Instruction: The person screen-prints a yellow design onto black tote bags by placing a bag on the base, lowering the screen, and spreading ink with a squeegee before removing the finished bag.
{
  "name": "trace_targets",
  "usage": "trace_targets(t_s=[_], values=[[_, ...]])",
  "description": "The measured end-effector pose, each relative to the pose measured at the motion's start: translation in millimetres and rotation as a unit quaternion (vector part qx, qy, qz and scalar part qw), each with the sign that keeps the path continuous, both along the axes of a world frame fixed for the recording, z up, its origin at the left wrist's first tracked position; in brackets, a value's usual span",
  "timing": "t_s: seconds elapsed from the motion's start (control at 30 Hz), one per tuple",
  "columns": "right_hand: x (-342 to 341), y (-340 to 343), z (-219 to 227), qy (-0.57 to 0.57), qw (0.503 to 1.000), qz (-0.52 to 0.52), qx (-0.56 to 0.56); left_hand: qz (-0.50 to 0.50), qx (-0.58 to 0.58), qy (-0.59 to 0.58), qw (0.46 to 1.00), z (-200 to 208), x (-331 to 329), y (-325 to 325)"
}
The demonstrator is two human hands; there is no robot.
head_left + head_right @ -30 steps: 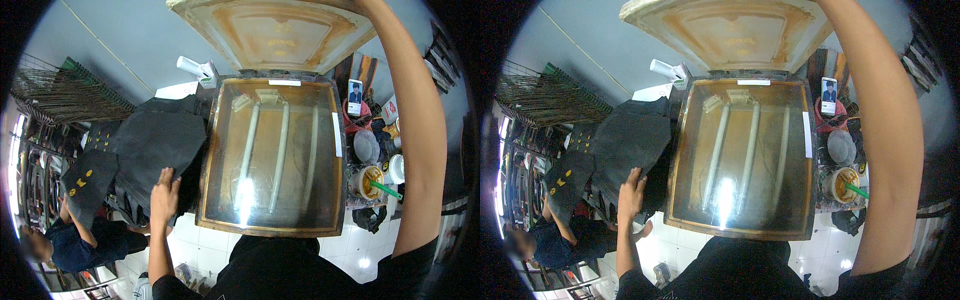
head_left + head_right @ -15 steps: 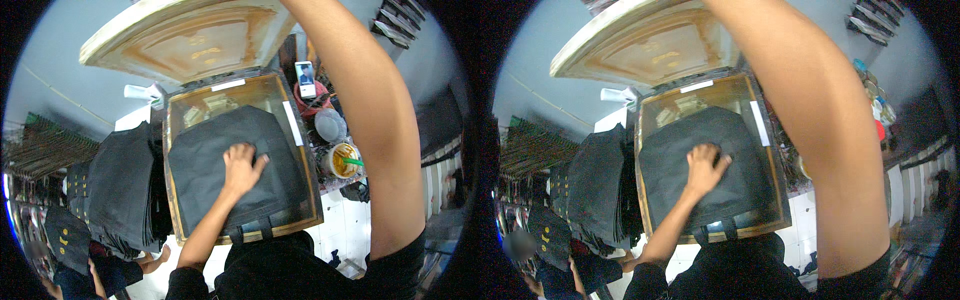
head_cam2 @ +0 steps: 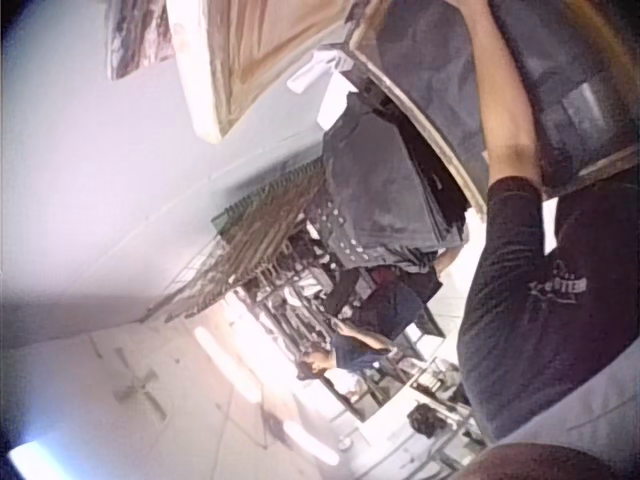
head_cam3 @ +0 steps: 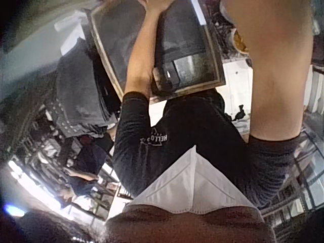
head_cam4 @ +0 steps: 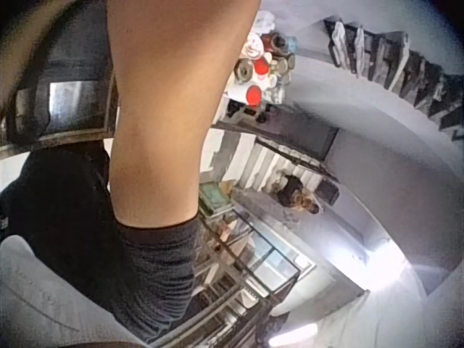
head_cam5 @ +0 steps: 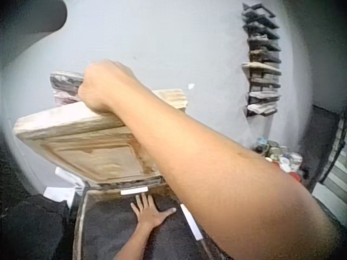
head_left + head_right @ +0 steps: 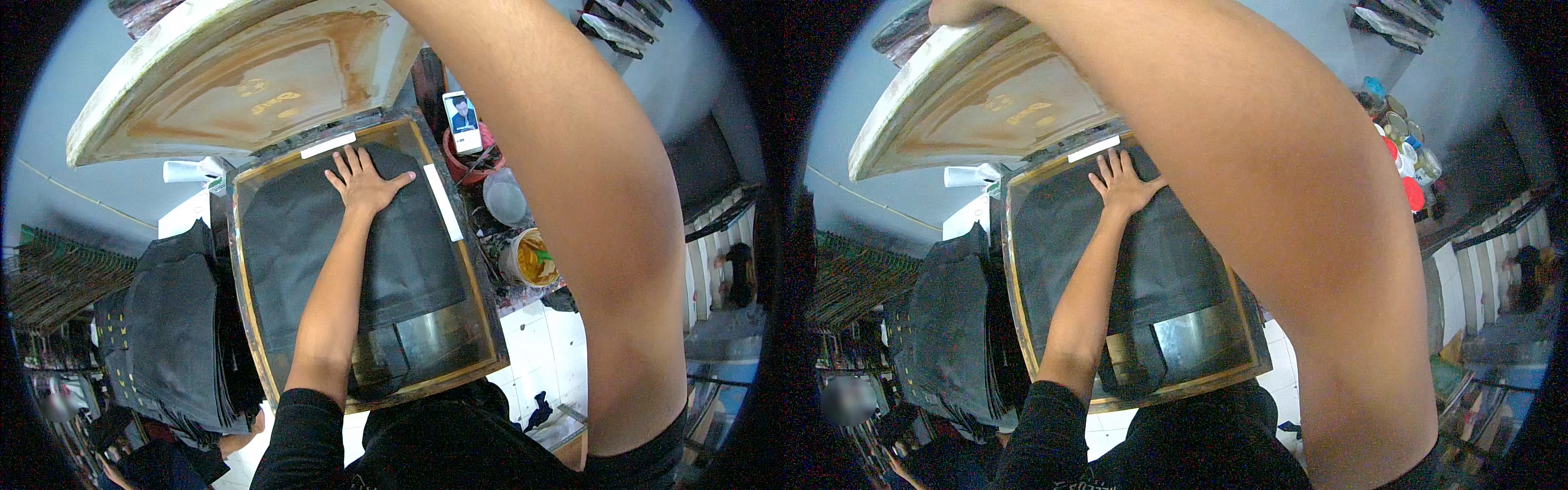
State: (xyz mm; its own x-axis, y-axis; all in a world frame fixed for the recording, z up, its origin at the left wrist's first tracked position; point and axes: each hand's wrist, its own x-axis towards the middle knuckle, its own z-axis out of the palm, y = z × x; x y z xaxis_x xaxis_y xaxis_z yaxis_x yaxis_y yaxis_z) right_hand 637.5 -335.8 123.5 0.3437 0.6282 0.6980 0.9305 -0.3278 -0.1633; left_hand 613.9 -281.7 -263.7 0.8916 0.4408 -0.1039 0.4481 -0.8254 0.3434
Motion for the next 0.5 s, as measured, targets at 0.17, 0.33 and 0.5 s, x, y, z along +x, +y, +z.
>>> trace_targets(t_s=[0.17,0.33,0.5], values=[[-9,-7,2,0.042,0.999,-0.006,0.005,0.045,-0.045,0.034,0.997,13,8,-7],[-3,-2,3,-0.001,1.0,-0.006,0.001,0.047,-0.04,0.045,0.997,17,17,-6],[-5,-5,2,0.022,1.0,0.003,0.003,0.05,-0.05,0.063,0.995,19,22,-3]])
